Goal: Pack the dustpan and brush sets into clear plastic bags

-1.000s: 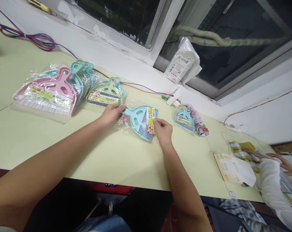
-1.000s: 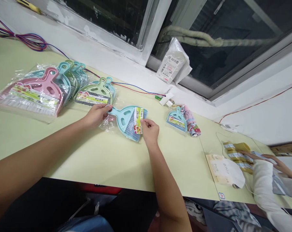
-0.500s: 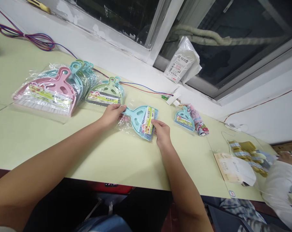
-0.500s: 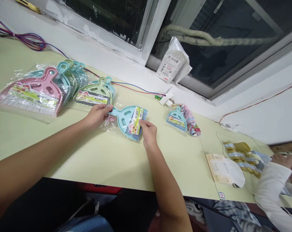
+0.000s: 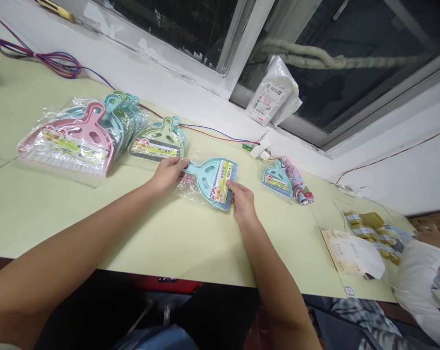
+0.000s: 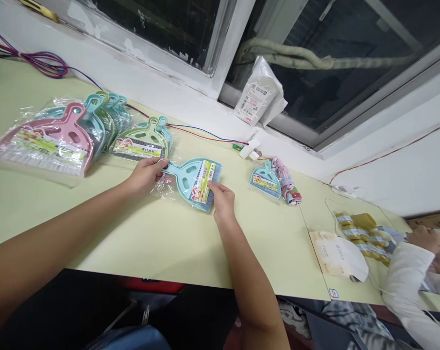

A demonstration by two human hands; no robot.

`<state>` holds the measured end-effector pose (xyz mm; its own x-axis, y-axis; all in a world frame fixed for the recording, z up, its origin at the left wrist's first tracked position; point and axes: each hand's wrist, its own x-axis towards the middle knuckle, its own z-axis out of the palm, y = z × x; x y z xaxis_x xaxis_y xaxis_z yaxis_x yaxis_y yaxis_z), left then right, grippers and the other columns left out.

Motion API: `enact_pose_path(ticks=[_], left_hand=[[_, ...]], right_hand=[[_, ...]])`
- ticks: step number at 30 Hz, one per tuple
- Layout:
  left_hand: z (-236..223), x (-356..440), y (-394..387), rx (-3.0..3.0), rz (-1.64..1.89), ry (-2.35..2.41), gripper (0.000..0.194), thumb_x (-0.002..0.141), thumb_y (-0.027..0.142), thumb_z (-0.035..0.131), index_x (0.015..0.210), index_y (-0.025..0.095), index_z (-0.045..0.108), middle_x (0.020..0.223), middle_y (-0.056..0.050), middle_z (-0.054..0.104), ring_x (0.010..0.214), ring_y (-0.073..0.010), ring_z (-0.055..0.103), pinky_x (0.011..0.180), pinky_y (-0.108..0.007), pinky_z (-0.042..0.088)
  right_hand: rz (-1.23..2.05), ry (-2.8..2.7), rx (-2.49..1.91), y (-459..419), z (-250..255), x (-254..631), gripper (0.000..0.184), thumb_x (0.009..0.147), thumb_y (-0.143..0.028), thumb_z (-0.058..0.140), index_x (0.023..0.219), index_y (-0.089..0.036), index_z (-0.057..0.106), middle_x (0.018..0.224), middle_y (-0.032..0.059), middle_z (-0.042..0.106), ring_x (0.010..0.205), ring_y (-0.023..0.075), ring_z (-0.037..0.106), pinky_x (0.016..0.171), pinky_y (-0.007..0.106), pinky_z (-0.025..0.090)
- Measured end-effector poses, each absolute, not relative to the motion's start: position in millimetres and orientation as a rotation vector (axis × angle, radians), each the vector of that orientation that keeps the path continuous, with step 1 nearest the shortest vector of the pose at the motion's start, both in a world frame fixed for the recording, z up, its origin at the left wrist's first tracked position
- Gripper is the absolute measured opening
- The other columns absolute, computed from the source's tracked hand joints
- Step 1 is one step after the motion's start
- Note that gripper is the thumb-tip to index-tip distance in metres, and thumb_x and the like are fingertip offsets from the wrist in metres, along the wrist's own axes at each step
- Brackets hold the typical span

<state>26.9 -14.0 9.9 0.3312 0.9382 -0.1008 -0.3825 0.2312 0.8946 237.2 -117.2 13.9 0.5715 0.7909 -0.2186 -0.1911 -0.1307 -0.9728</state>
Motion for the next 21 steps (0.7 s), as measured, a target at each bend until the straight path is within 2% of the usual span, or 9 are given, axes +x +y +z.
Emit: enact_pose_path(ticks=[13, 21], left_hand=[[16.3, 31.6, -23.4, 0.914, 1.074, 0.778, 0.022, 0.084, 0.032, 0.073, 0.079, 0.012, 0.065, 0.072, -0.005, 0.065, 0.064, -0.0194, 0.069, 0.066, -0.033, 0.059], [12.7, 30.0, -20.1, 0.916, 1.087, 0.805, 0.023, 0.083, 0.032, 0.074, 0.078, 0.012, 0.065, 0.071, -0.006, 0.066, 0.063, -0.0185, 0.069, 0.067, -0.033, 0.059]], right_hand=[[0.920, -0.484, -1.487, -118.0, 18.6, 231.6, 0.032, 0.059, -0.033, 0.087, 0.083, -0.014, 0.077, 0.085, 0.0087, 0.078, 0.072, 0.0219, 0.071, 0.054, 0.030, 0.054], [0.821, -0.655, -1.548, -117.7, 16.4, 239.6, 0.037, 0.062, -0.045, 0.084, 0.083, -0.015, 0.078, 0.088, 0.0072, 0.077, 0.083, 0.0217, 0.069, 0.067, 0.030, 0.055]])
